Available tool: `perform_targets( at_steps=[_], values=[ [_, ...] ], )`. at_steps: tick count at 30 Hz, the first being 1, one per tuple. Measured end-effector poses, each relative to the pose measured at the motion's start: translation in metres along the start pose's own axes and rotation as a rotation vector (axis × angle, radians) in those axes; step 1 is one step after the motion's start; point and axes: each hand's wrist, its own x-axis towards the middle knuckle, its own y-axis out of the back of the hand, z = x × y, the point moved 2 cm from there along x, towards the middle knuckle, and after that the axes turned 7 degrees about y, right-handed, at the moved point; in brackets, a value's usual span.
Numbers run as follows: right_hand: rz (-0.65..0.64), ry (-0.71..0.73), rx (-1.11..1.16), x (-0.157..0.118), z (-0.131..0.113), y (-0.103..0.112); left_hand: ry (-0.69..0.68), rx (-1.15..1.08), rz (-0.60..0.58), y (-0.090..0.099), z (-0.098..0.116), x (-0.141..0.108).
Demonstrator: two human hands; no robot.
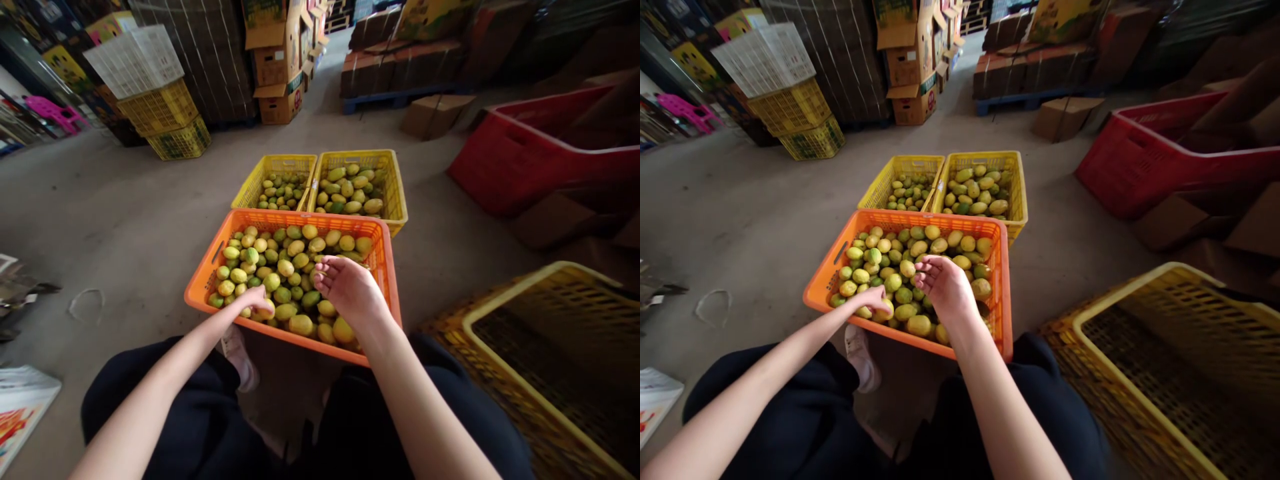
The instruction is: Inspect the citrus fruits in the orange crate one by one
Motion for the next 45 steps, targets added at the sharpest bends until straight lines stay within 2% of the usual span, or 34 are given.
perform_targets(
  at_steps=[2,3,4,6,8,10,11,13,14,16,17,18,19,22,25,28,31,33,39,42,45],
  values=[
    [0.008,0.004,-0.032,-0.001,0.002,0.001,0.033,0.124,-0.022,-0.008,0.018,0.011],
    [0.021,0.006,-0.056,-0.001,0.004,0.001,0.015,0.215,-0.044,-0.012,0.028,0.009],
    [0.041,0.005,-0.082,-0.002,0.005,0.001,-0.048,0.346,-0.081,-0.017,0.04,0.001],
    [0.076,-0.017,-0.128,-0.004,0.009,-0.002,-0.269,0.492,-0.157,-0.027,0.064,-0.026],
    [0.026,-0.072,-0.127,-0.007,0.014,-0.008,-0.415,0.473,-0.245,-0.038,0.086,-0.057],
    [-0.078,-0.135,-0.078,-0.01,0.018,-0.017,-0.509,0.387,-0.269,-0.047,0.103,-0.08],
    [-0.105,-0.155,-0.05,-0.012,0.02,-0.021,-0.552,0.332,-0.256,-0.05,0.108,-0.085],
    [-0.075,-0.161,-0.009,-0.015,0.02,-0.024,-0.668,0.318,-0.172,-0.05,0.112,-0.081],
    [-0.029,-0.151,0.008,-0.015,0.019,-0.024,-0.73,0.387,-0.1,-0.047,0.109,-0.073],
    [0.057,-0.125,0.044,-0.016,0.015,-0.022,-0.796,0.75,0.074,-0.038,0.093,-0.049],
    [0.091,-0.108,0.063,-0.015,0.012,-0.02,-0.732,0.981,0.173,-0.031,0.08,-0.034],
    [0.12,-0.092,0.08,-0.015,0.008,-0.018,-0.577,1.253,0.194,-0.023,0.064,-0.019],
    [0.15,-0.071,0.094,-0.015,0.005,-0.016,-0.399,1.517,0.133,-0.015,0.046,-0.004],
    [0.221,-0.012,0.124,-0.015,-0.003,-0.008,-0.118,1.715,0.043,0.014,0.005,0.026],
    [0.259,0.024,0.132,-0.017,-0.009,-0.001,-0.003,1.804,0.066,0.038,-0.013,0.046],
    [0.279,0.059,0.119,-0.019,-0.013,0.005,-0.079,1.84,0.153,0.051,-0.009,0.062],
    [0.316,0.078,0.121,-0.016,-0.017,0.009,-0.208,1.859,0.195,0.05,-0.001,0.078],
    [0.337,0.068,0.129,-0.012,-0.018,0.01,-0.246,1.879,0.196,0.043,-0.002,0.089],
    [0.341,0.03,0.118,-0.007,-0.018,0.007,-0.247,1.932,0.229,0.028,-0.022,0.118],
    [0.317,0.017,0.091,-0.007,-0.017,0.006,-0.249,1.928,0.208,0.029,-0.024,0.123],
    [0.314,0.001,0.074,-0.006,-0.016,0.006,-0.213,1.901,0.115,0.037,-0.019,0.122]
  ],
)
